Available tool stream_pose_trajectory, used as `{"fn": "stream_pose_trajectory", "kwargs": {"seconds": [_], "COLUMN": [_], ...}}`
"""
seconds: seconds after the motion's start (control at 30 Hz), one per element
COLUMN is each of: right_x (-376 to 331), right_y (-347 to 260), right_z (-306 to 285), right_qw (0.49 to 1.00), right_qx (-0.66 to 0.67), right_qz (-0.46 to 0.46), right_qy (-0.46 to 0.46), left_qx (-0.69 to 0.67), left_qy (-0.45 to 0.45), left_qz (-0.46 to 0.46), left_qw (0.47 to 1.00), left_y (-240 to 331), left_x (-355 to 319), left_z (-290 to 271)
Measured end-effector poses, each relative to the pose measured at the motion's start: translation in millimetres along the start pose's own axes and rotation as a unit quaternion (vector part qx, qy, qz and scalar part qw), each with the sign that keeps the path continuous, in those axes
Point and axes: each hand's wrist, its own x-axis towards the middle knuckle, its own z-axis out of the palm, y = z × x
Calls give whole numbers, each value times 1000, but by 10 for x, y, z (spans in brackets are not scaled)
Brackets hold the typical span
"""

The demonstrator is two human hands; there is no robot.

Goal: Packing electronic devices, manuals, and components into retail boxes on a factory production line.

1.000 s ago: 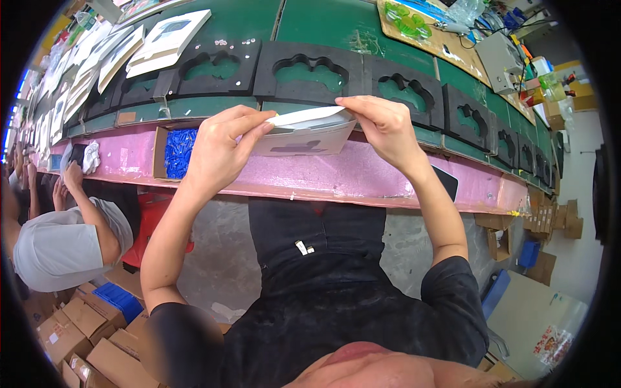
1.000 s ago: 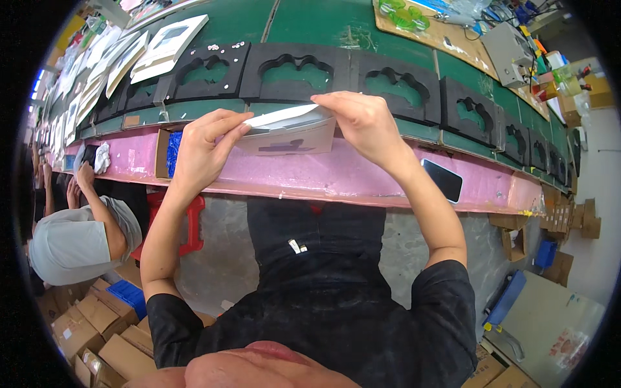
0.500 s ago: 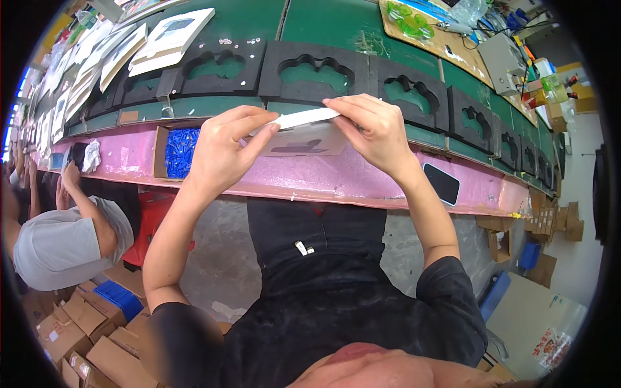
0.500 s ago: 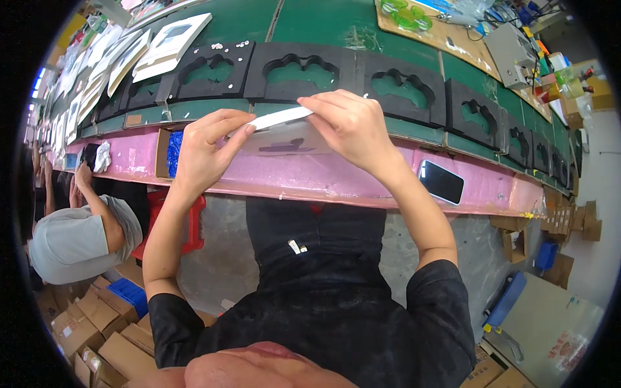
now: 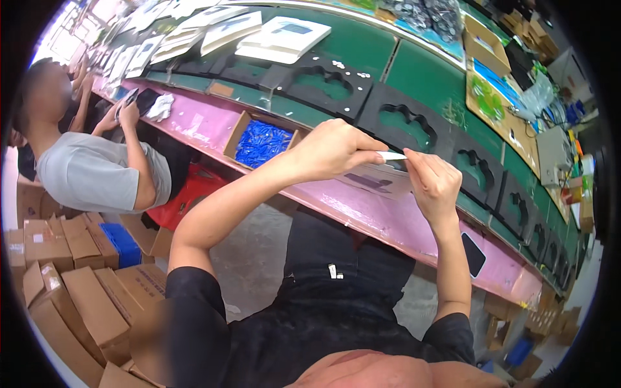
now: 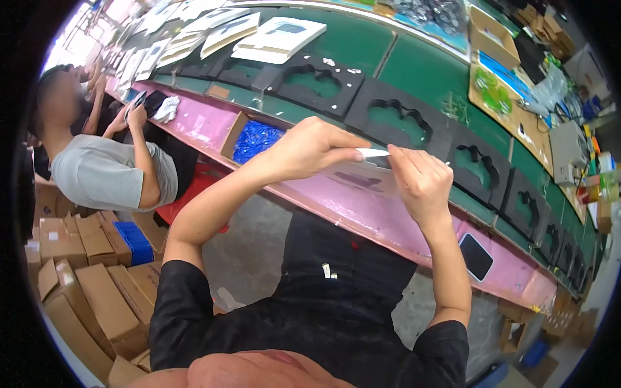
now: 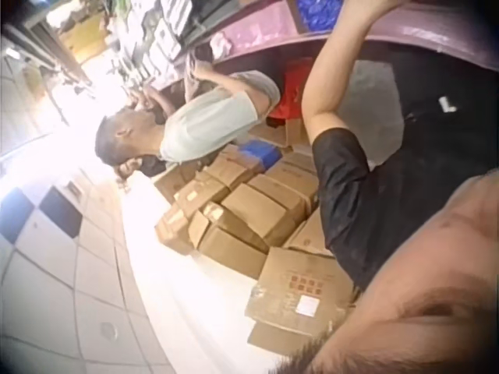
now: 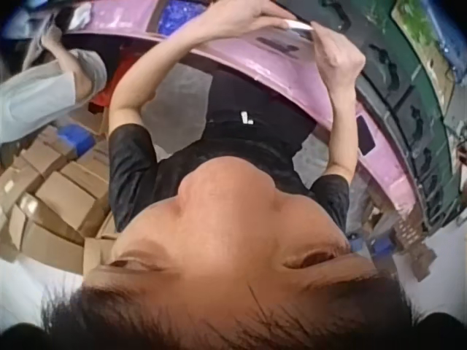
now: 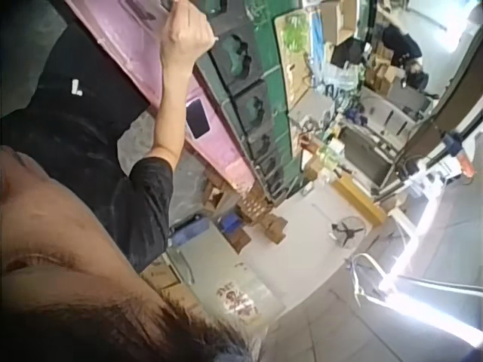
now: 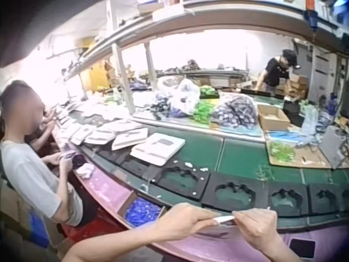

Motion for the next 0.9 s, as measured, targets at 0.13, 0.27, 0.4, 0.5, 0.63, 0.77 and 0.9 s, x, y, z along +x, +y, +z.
{"fn": "stream_pose_trajectory", "kwargs": {"seconds": [0.13,0.27,0.4,0.5,0.63,0.77,0.9], "right_x": [-33,-61,-25,-70,-262,-271,-304], "right_y": [-42,-9,24,-21,-5,-45,65], "right_z": [83,98,45,-22,-34,-75,-103], "right_qw": [999,999,996,969,970,956,967], "right_qx": [-17,-13,80,181,180,200,191], "right_qz": [-14,-20,25,154,160,207,153], "right_qy": [24,44,-15,-74,-46,-52,-72], "left_qx": [52,99,131,129,124,94,80], "left_qy": [18,31,65,92,105,87,80], "left_qz": [24,61,107,123,143,123,100], "left_qw": [998,993,983,980,976,984,989], "left_y": [20,-33,-44,-107,-41,-31,-34], "left_x": [-42,-3,-25,-107,-87,-87,-139], "left_z": [54,-6,55,105,188,164,181]}}
